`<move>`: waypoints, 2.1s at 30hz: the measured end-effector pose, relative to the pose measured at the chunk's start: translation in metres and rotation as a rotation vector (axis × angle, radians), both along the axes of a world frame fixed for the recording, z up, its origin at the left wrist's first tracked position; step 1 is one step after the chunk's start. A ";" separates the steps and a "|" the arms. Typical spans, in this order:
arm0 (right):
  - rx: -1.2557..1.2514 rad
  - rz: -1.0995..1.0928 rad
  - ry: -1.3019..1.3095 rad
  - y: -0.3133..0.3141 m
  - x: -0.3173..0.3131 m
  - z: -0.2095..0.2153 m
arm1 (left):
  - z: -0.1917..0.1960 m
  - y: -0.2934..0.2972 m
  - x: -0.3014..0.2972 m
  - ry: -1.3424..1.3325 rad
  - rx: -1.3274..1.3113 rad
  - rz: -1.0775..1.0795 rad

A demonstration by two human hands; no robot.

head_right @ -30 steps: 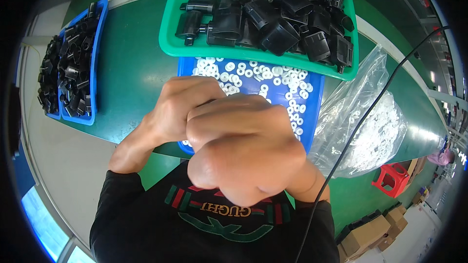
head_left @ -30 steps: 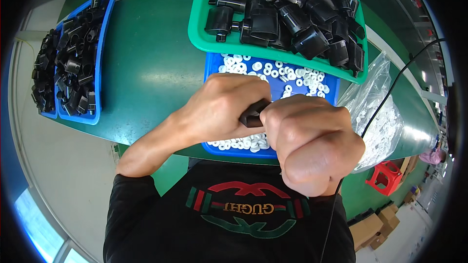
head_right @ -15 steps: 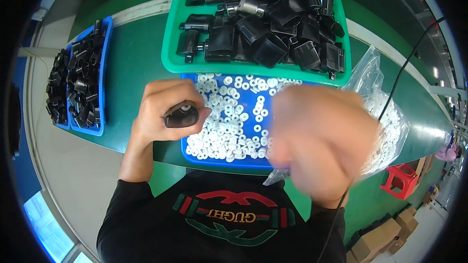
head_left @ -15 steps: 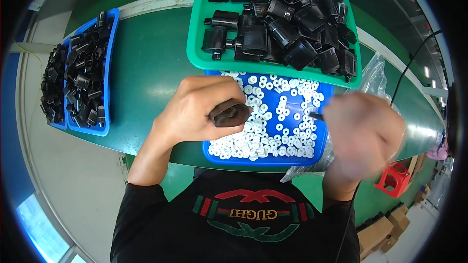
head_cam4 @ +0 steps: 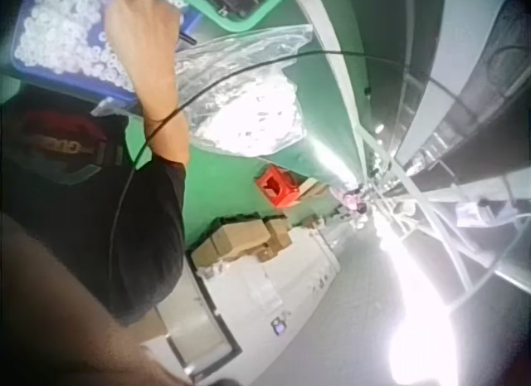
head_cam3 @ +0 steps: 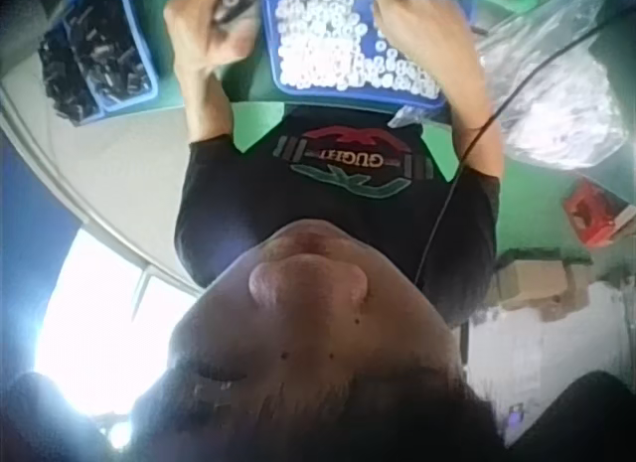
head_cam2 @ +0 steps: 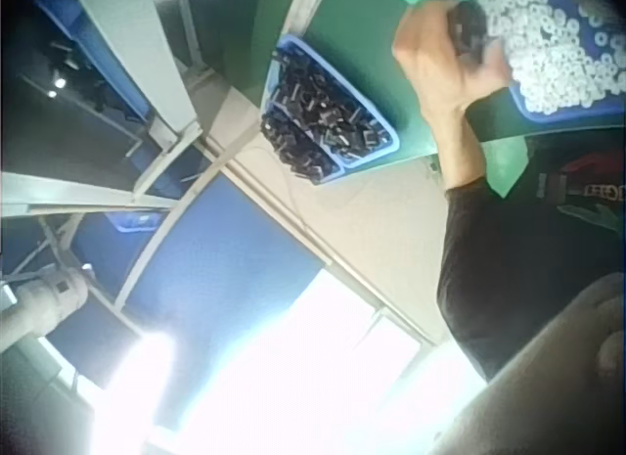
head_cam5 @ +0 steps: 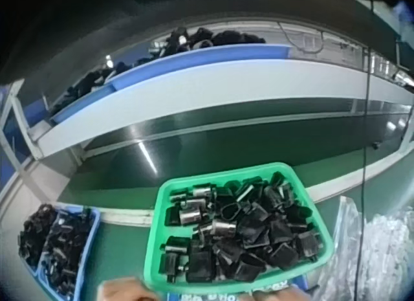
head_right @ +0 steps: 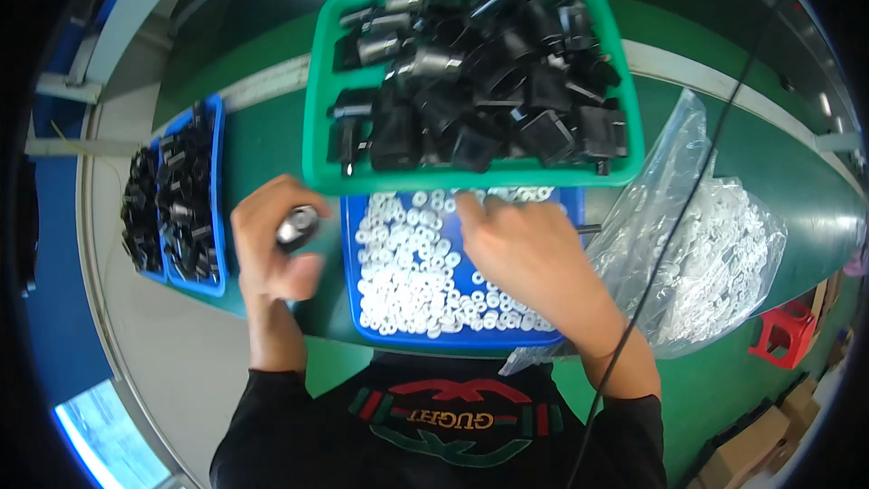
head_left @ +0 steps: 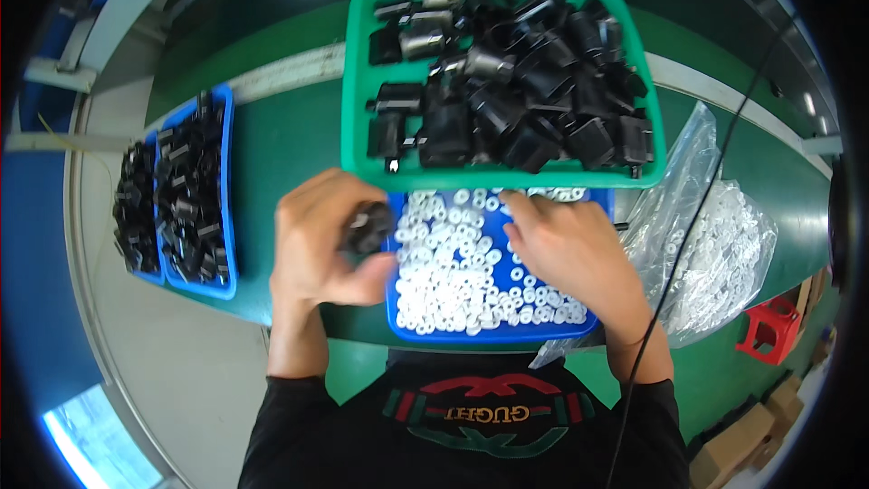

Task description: The person repeatedly picks up black plastic components from a green bin and white washers from a blue bin. They insert the washers into the components using a thin metal rod tool and place the assembled units into a blue bin on the left.

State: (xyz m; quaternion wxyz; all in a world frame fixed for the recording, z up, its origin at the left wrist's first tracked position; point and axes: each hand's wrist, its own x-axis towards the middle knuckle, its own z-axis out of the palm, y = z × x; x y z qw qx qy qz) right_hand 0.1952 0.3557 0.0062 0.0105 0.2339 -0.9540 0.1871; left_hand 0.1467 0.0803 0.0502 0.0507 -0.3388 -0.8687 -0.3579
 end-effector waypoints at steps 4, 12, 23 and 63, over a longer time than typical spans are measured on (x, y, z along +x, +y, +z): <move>0.072 0.019 0.170 -0.001 -0.003 -0.008 | 0.018 -0.013 -0.039 0.017 0.309 0.333; -0.036 0.027 0.259 -0.002 -0.006 -0.020 | -0.039 -0.040 -0.238 0.217 -0.397 0.614; -0.150 0.010 0.360 0.001 -0.008 -0.029 | -0.060 -0.039 -0.292 0.145 -0.509 0.580; -0.120 0.063 0.125 -0.002 0.001 -0.019 | 0.024 0.110 -0.062 0.112 -0.372 -0.144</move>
